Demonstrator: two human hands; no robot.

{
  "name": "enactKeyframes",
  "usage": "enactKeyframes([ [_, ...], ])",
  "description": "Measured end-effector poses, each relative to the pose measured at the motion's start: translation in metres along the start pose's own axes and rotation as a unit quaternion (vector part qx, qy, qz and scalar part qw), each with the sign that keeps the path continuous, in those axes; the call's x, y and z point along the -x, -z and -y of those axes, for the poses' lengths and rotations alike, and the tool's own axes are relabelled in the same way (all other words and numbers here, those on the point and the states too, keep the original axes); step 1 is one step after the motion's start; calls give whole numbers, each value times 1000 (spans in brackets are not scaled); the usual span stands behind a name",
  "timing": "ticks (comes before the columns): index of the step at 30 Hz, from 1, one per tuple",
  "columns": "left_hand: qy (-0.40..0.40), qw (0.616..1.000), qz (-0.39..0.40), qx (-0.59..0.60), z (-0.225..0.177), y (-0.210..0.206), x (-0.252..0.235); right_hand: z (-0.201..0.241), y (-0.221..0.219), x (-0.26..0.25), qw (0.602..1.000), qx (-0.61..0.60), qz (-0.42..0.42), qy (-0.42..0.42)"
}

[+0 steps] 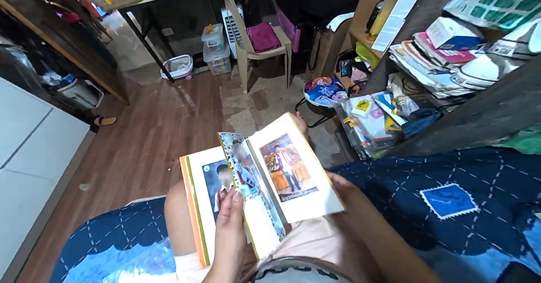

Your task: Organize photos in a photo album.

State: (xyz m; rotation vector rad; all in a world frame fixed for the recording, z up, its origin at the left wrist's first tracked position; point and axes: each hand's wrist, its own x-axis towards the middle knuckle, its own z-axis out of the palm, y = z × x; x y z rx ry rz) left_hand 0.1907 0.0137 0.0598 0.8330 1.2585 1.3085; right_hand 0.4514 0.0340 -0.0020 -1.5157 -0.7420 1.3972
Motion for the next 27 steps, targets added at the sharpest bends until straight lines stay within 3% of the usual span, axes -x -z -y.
enactKeyframes([
  [11,12,987,-143,-71,-10,58,-5,-20,4,-7,999,-29,-24,16],
  [21,30,988,-146,-49,-3,69,-11,2,-8,5,999,-27,-31,1],
  [27,38,987,-145,-48,-1,73,-13,-19,2,-5,999,-30,-38,14],
])
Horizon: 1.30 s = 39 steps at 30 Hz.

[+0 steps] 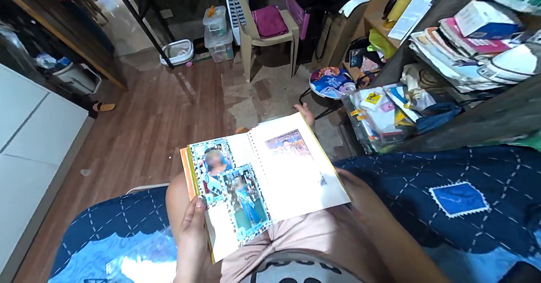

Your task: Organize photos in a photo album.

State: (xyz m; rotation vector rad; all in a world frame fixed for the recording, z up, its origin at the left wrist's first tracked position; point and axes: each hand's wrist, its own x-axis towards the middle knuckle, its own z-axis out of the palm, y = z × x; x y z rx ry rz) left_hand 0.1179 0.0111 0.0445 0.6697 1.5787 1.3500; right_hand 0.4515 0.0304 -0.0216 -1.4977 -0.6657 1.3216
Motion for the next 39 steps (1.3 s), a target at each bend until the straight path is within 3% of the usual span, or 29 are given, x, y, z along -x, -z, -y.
enactKeyframes([
  [15,-24,999,3,-38,6,3,-2,20,-6,6,998,51,21,-28],
  [28,-28,999,2,-35,7,2,-2,22,-8,8,999,-2,26,-41],
  [31,-40,999,-10,-32,8,0,-2,20,-8,16,995,96,-5,37],
  [34,-108,992,37,-52,15,7,-8,23,-11,32,957,202,36,203],
  [36,-142,986,46,-72,19,8,-8,38,-32,57,957,194,85,198],
  [39,-137,986,60,-75,18,5,-4,44,-67,77,946,156,229,168],
])
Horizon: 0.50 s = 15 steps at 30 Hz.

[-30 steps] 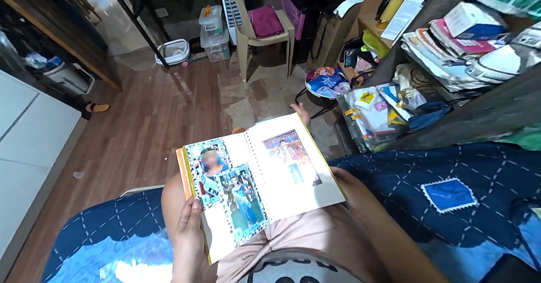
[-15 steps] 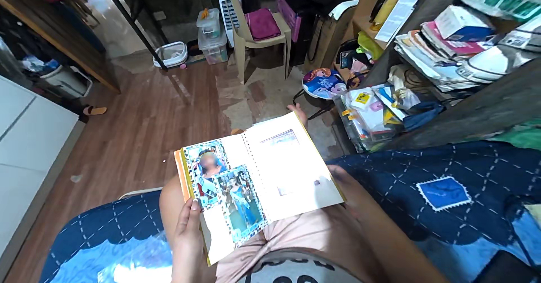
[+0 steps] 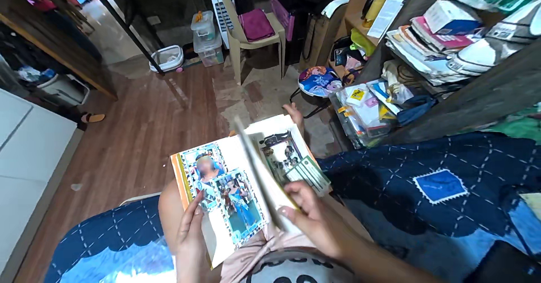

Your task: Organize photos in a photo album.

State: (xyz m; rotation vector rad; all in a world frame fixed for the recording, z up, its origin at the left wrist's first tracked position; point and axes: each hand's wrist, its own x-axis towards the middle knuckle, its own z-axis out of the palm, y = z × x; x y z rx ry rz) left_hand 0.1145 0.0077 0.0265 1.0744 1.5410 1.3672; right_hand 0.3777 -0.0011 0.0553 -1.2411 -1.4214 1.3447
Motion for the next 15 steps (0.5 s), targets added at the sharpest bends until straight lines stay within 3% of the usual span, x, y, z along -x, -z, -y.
enactKeyframes([
  [4,76,996,-29,44,-5,1,5,-5,-14,-9,995,-85,44,-10],
  [10,114,991,-73,-2,-14,-2,7,-9,12,-2,995,-81,-40,-43],
  [15,112,989,-71,62,-16,-6,-2,-7,41,-1,988,-41,-111,-97],
])
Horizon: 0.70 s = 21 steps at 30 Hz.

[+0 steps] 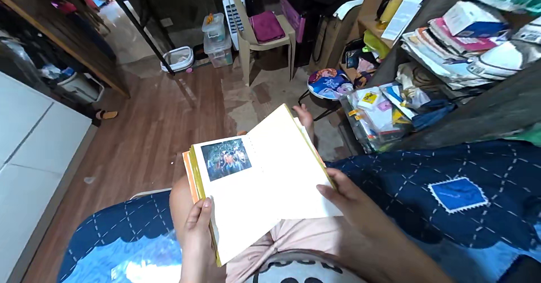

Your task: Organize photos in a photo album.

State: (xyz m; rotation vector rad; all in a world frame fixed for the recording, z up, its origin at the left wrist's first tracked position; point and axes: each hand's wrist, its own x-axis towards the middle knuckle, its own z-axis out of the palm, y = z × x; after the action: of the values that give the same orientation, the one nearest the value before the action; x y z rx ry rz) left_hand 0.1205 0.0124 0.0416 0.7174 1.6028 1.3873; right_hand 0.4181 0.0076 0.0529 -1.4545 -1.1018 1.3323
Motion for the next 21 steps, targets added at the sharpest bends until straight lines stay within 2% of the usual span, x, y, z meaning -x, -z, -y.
enactKeyframes([
  [5,58,994,47,82,-21,-15,3,-29,16,-23,998,4,-48,-40],
  [8,121,969,113,182,-26,-28,7,-30,15,-31,995,-47,-53,-74],
  [11,140,957,137,212,-26,-44,7,-29,13,-41,990,-80,-66,-95],
  [15,107,975,91,170,-19,-43,3,-17,11,-63,991,-131,-8,7],
  [21,109,985,33,132,-10,-12,-7,-29,13,-67,983,-184,-9,-8],
])
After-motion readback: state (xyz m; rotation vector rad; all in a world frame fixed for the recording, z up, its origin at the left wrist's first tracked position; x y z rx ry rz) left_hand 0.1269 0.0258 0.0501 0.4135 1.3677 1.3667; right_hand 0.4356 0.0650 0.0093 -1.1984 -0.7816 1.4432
